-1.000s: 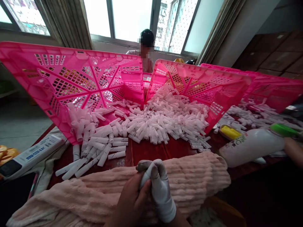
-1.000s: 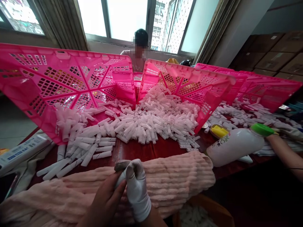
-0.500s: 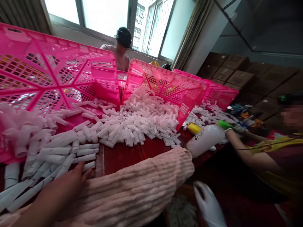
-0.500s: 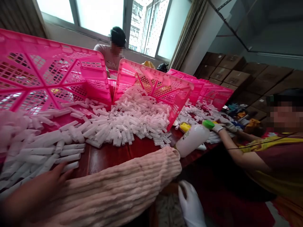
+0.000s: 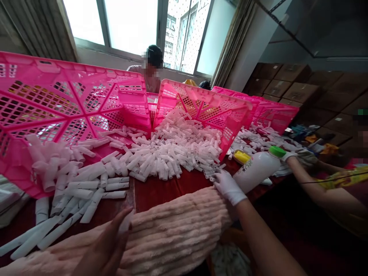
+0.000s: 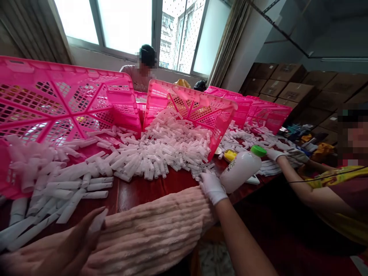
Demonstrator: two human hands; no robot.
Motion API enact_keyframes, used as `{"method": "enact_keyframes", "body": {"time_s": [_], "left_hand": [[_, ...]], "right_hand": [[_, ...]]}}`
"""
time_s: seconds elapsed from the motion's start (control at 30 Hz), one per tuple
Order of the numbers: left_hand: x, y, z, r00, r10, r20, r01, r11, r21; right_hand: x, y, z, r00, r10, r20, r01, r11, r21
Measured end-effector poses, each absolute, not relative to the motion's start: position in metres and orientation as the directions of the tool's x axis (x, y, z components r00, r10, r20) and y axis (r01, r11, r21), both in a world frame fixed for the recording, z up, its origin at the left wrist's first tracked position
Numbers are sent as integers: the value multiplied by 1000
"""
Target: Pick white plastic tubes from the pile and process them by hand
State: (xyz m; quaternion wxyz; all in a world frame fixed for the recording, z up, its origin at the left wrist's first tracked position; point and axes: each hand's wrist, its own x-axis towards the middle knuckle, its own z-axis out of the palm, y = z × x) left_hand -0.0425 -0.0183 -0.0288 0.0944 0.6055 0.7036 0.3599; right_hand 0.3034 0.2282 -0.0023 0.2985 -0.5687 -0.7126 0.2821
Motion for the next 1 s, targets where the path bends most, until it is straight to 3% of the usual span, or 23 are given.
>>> {"method": "enact_keyframes", "body": {"time_s": [0.13, 0.27, 0.33, 0.43, 0.5, 0.57, 0.63, 0.7, 0.87, 1.0], "left_hand": [[-8, -16, -18, -93, 973, 212, 669, -96, 737], [5, -9, -8, 24, 973, 231, 587, -200, 784], [7, -7, -8, 65, 963, 261, 585, -248, 772], [9, -5, -13, 124, 955, 269, 603, -288, 744], [12, -5, -17, 118, 961, 252, 600, -271, 752], [15, -6, -19, 79, 974, 214, 575, -220, 788], [19, -6, -20, 33, 984, 174, 545, -163, 822], [22, -5, -20, 4, 988, 156, 531, -134, 837], [30, -6, -20, -9, 989, 147, 551, -117, 827], [31, -7, -22, -19, 979, 202, 628, -146, 764]], "right_hand": [[266, 161, 6, -390, 909, 145, 317, 281, -906], [225, 112, 8, -613, 788, 57, -13, 62, -998], [211, 104, 12, -731, 682, 19, -43, -18, -999], [196, 102, 21, -811, 573, 120, 1, 206, -978], [186, 100, 22, -795, 559, 237, -65, 310, -949], [175, 95, 16, -711, 627, 318, -260, 186, -947], [164, 87, 4, -584, 737, 341, -480, 25, -877], [153, 79, -11, -510, 789, 341, -596, -39, -802], [139, 62, -30, -420, 861, 286, -703, -109, -703], [143, 65, -30, -434, 857, 278, -648, -83, -757]]}}
